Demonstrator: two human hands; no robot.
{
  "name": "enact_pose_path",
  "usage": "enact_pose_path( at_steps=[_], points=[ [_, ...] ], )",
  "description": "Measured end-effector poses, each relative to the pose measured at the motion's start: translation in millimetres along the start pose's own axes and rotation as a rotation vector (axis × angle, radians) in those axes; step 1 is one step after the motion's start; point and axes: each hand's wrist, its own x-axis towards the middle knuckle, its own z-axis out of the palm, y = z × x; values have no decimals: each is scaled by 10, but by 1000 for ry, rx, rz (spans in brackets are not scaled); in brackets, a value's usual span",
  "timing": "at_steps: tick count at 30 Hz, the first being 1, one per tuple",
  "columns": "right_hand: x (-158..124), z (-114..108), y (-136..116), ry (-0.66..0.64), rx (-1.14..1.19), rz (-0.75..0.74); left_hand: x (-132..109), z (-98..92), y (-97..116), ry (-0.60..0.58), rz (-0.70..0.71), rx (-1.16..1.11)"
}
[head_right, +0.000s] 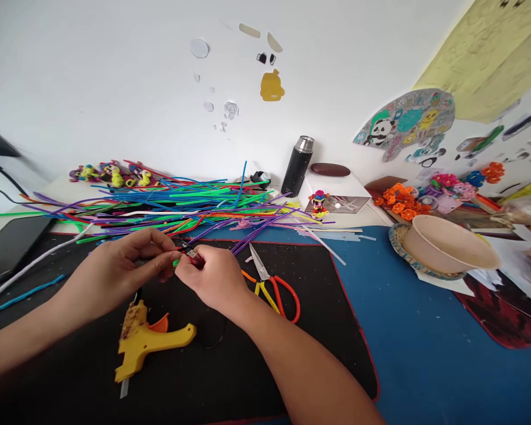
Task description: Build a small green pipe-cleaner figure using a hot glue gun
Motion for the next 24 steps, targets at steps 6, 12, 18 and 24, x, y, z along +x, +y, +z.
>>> enact_pose_path(
  at_steps=[6, 12, 18, 24],
  points=[
    [3, 4, 3, 11, 14, 8, -13, -11, 13, 64, 107, 183],
    [7, 9, 4, 2, 25, 6, -27, 6, 2, 111, 155, 225],
    [-7, 19, 4, -23, 15, 9, 17, -5, 40, -68, -54, -136],
    [-10, 6, -18, 4, 18, 11, 91, 1, 11, -233, -305, -611]
  ],
)
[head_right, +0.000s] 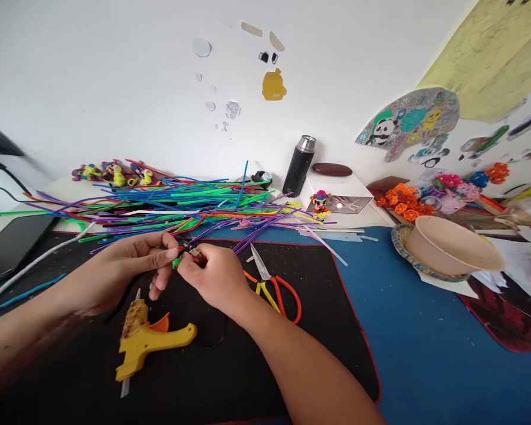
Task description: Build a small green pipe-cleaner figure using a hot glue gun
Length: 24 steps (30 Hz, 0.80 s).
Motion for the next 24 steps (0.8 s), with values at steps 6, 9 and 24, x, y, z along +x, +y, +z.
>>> enact_pose_path(
  at_steps=[6, 9, 24],
  points=[
    [-5, 0, -3, -1, 3, -14, 8, -59, -101, -26, -108, -191],
    [-6, 7, 2, 4, -4, -14, 14, -82, -129, -48, -125, -219],
    [-3, 11, 16, -16, -19, -34, 9, -32, -22, 23, -91, -141]
  ],
)
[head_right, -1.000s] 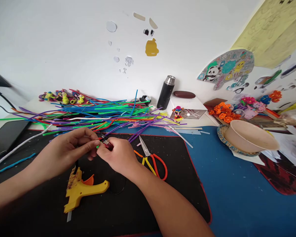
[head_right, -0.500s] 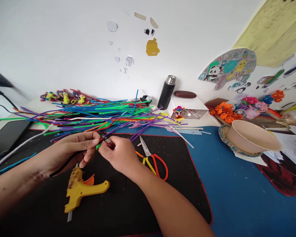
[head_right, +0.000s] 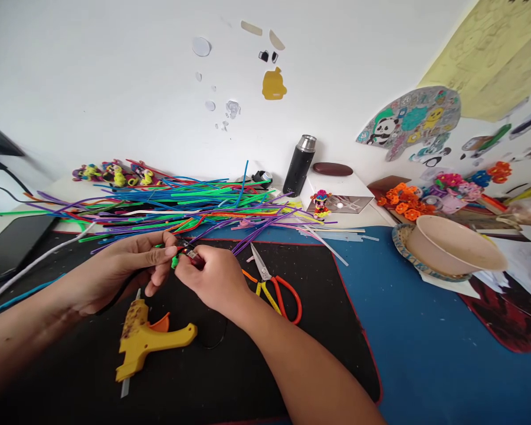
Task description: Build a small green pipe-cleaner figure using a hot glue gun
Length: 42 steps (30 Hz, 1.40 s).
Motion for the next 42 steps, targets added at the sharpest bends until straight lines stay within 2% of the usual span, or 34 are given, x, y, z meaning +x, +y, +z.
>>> enact_pose_path(
  at_steps=[11, 15, 20, 27, 31, 37, 42],
  points=[
    [-12, 3, -21, -5, 18, 15, 3, 31, 30, 3, 6, 25],
    [-17, -5, -33, -27, -5, 17, 9, 28, 42, -2, 48, 81],
    [-18, -29, -50, -28, 4, 31, -23, 11, 35, 13, 156, 305],
    [-14, 1, -25, -54, -20, 31, -94, 35, -1, 163, 314, 649],
    [-19, 3, -15, -51, -18, 30, -107, 60, 28, 240, 347, 806],
    [-22, 2, -33, -61, -40, 37, -117, 46, 37, 246, 349, 830],
    [-17, -2, -36, -79, -55, 33, -119, 39, 52, 200, 329, 772]
  ],
)
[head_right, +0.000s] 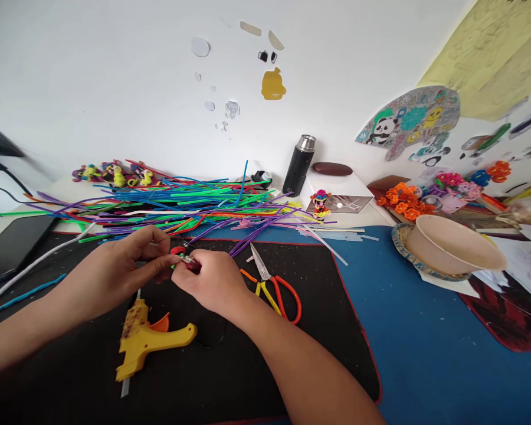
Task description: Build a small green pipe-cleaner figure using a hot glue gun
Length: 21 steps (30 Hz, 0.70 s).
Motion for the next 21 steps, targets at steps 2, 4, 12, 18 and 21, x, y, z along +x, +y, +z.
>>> enact_pose_path(
  at_steps=[2, 4, 12, 18, 21],
  points=[
    [-3, 1, 7, 0, -4, -3, 8, -8, 3, -26, -25, -70],
    [-7, 3, 13, 1, -3, -6, 27, -21, 0, -102, -73, -196],
    [-13, 14, 2, 23, 2, -37, 132, -62, -59, -244, -265, -584],
    [-21, 15, -5, 7, 38, -31, 78, 3, -116, -292, -359, -772],
    [-20, 15, 3, 32, 39, -44, 64, 6, -137, -293, -363, -801]
  ],
)
